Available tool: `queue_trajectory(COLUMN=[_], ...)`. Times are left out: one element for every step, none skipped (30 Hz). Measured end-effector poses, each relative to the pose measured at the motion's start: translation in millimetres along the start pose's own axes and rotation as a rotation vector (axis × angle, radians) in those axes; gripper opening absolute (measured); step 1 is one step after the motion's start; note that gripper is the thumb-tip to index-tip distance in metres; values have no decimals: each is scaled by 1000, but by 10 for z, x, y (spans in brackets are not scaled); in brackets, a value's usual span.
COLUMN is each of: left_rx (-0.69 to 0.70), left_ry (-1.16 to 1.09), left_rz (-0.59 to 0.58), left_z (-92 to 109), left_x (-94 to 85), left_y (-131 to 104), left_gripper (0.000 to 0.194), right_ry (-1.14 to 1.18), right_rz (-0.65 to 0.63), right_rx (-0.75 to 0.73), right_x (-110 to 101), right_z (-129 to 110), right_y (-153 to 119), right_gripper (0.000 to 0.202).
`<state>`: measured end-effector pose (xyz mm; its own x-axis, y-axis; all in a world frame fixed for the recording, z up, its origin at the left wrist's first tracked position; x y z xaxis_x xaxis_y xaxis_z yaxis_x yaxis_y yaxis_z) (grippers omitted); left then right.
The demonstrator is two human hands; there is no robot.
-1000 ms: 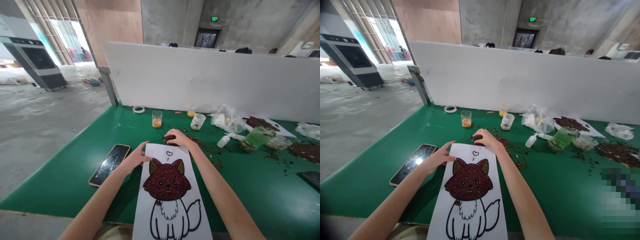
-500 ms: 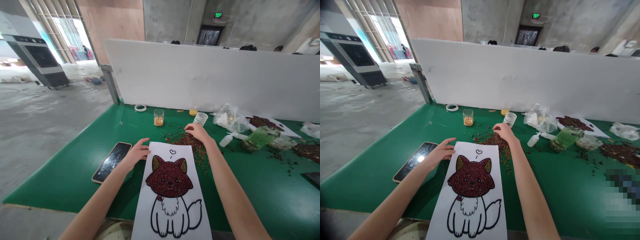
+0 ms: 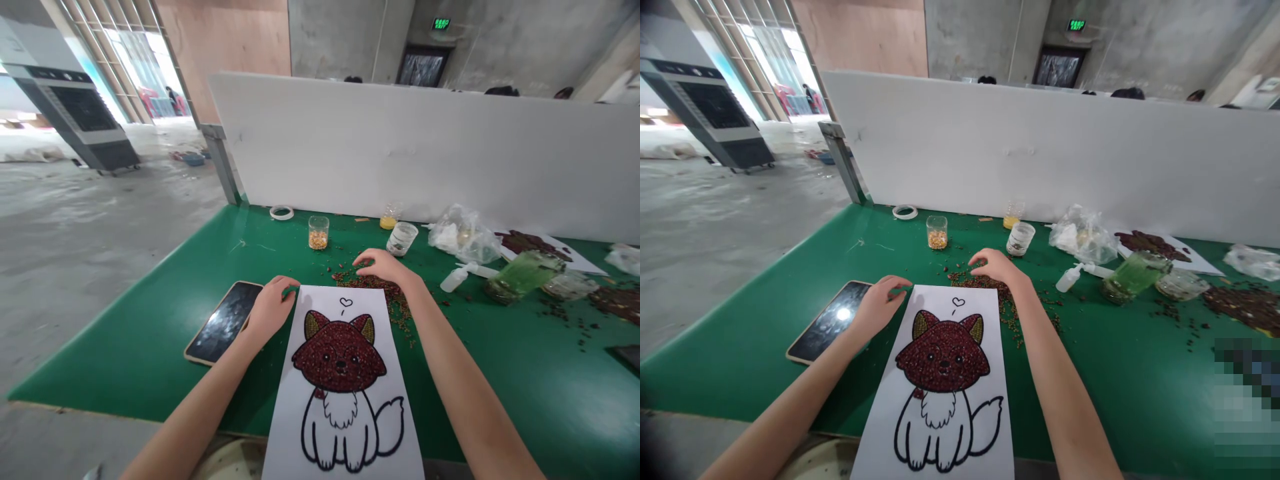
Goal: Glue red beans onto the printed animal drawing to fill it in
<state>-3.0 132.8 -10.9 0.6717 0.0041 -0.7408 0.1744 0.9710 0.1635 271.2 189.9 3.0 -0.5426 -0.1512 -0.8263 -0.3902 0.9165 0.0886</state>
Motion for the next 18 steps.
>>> queue_trajectory(left_rx=[9,20,34,51,69,88,108,127,146,165,182,199,216,232,248,261,269,272], left_ry=[15,28,46,68,94,120,140,147,140,124,110,102,104,115,127,134,133,124], left_rz=[4,4,2,-2,-8,-20,-38,-60,-89,-125,-165,-205,-245,-282,-311,-329,-338,-340], left_z=[-4,-7,-8,-7,-5,-2,2,6,9,13,16,19,21,21,21,20,19,19], left_x=[1,5,10,17,28,43,62,84,109,138,169,199,228,255,277,293,302,307], left_y=[2,4,5,6,5,2,-3,-10,-21,-33,-47,-62,-76,-89,-100,-107,-110,-112], left_gripper=[22,23,24,25,27,30,34,38,42,45,48,51,53,55,57,58,59,60], right_ry=[14,24,29,28,19,6,-9,-23,-32,-32,-21,-4,15,32,45,49,46,35], right_rz=[-48,-89,-119,-133,-130,-113,-87,-58,-35,-27,-39,-68,-108,-151,-190,-217,-226,-216], right_rx=[-14,-22,-23,-17,-2,17,38,56,69,75,73,65,57,50,48,49,56,66], right_x=[69,136,192,232,249,243,216,174,127,85,56,43,48,67,94,123,144,153], right_z=[-57,-103,-134,-147,-141,-120,-90,-58,-31,-12,-5,-10,-23,-41,-58,-71,-76,-73], right_y=[24,46,64,77,84,83,76,64,47,30,15,4,-4,-7,-7,-3,3,10], right_gripper=[20,20,17,13,8,6,6,8,9,10,10,10,9,9,10,11,11,9])
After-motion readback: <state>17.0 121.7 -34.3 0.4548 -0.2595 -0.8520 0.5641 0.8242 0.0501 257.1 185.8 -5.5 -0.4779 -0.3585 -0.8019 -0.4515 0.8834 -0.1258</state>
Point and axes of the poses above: each hand's wrist, its own y-axis towards the middle knuckle, its own x-axis out of the palm, z = x × y, the point moved 4 cm from there along y, towards the middle knuckle, and after that the axes turned 5 degrees about -x, right-handed, at the moved point
